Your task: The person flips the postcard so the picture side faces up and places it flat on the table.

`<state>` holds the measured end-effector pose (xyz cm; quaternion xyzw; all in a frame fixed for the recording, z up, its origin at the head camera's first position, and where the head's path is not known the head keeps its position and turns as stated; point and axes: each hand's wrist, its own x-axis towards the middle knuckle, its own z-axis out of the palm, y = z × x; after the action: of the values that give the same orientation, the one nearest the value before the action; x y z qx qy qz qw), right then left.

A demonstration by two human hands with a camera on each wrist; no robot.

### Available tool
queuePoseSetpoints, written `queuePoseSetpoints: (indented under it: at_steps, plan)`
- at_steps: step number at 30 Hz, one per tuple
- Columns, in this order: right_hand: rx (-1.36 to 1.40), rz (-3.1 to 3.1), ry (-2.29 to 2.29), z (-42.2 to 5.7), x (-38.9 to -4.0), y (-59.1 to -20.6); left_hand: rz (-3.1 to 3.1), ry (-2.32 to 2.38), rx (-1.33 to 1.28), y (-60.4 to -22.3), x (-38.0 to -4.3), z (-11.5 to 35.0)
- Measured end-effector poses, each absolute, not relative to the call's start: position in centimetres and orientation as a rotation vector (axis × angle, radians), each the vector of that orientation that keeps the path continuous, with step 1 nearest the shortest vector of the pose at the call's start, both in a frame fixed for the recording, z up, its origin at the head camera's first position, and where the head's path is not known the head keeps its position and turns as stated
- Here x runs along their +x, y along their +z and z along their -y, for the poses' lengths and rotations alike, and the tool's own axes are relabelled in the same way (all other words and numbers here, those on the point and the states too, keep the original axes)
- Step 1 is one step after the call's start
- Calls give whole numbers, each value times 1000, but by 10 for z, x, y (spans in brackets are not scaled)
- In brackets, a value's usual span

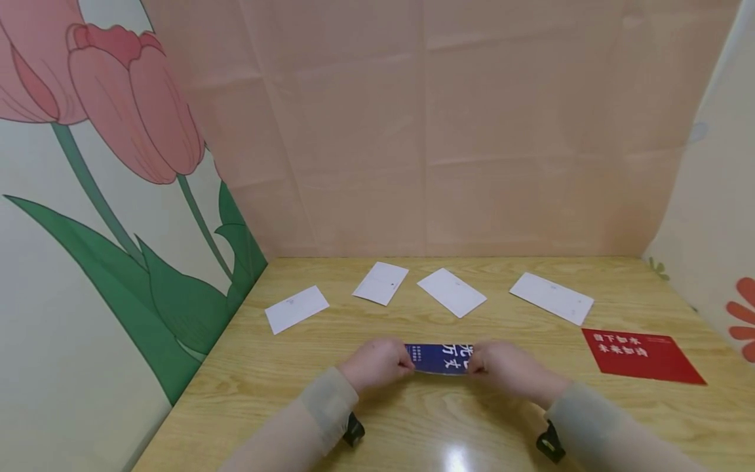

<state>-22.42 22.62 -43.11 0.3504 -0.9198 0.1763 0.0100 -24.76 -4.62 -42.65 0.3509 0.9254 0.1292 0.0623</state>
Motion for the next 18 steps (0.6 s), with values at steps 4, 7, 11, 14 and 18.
queuePoseSetpoints:
  at_steps: [4,7,11,14,18]
  plan:
    - [1111,2873,530,-225,-223,-434,-2799,366,1081,-431,-248,46]
    - [1128,2861,512,-225,-222,-435,-2797,359,1111,-436,-248,46]
    - [1149,2848,505,-225,-222,-437,-2795,354,1149,-439,-249,46]
    - [1167,2845,510,-225,-222,-437,-2799,340,1175,-441,-250,46]
    - [1192,2829,516,-225,-222,-438,-2807,305,1208,-444,-250,46]
